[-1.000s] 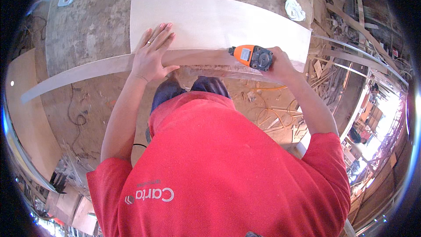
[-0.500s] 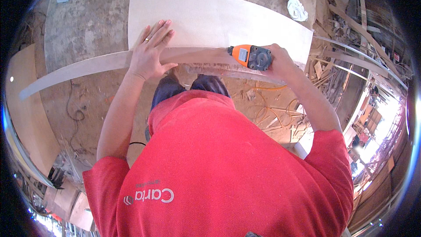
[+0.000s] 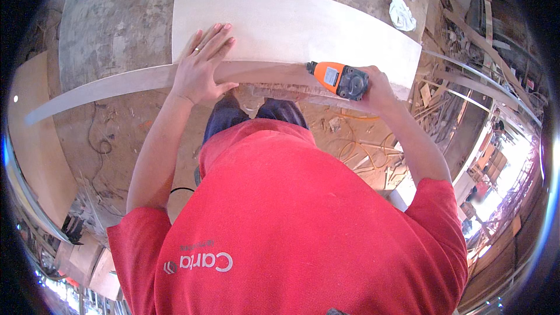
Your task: The person applies adhesive to the edge of a wooden board, attaches a thin wood strip, and fastens it using a pneumatic nail gun. The person then marks the strip with a pencil, trims the excess with a hand saw, and wipes the finished edge with a cloth.
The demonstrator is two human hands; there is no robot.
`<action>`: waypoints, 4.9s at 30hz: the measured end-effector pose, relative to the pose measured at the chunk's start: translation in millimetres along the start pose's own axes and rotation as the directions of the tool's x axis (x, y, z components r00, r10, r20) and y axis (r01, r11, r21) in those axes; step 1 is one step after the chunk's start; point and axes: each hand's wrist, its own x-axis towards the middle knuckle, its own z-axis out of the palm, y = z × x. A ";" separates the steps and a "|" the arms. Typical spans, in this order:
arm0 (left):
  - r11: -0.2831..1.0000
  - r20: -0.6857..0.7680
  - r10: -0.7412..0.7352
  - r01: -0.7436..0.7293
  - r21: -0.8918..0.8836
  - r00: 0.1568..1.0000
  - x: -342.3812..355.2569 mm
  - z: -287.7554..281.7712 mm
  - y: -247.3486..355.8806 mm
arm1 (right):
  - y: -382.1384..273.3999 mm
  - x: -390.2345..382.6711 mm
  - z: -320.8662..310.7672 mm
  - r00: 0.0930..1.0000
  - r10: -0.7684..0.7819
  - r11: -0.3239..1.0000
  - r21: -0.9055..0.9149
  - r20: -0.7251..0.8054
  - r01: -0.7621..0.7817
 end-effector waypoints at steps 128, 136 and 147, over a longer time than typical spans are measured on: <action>0.990 0.107 0.028 -0.043 0.135 0.994 -52.9 -65.2 -112.0 | -147.8 95.9 42.2 0.993 0.041 0.998 0.045 0.114 -0.046; 0.973 0.168 0.015 -0.053 0.226 0.986 -50.6 -66.1 -113.1 | -177.8 93.8 31.5 0.991 0.073 0.995 -0.082 0.116 -0.063; 0.982 0.132 0.023 -0.047 0.182 0.991 -50.2 -73.3 -108.2 | -53.3 43.4 25.7 0.981 0.158 0.972 0.191 -0.115 -0.135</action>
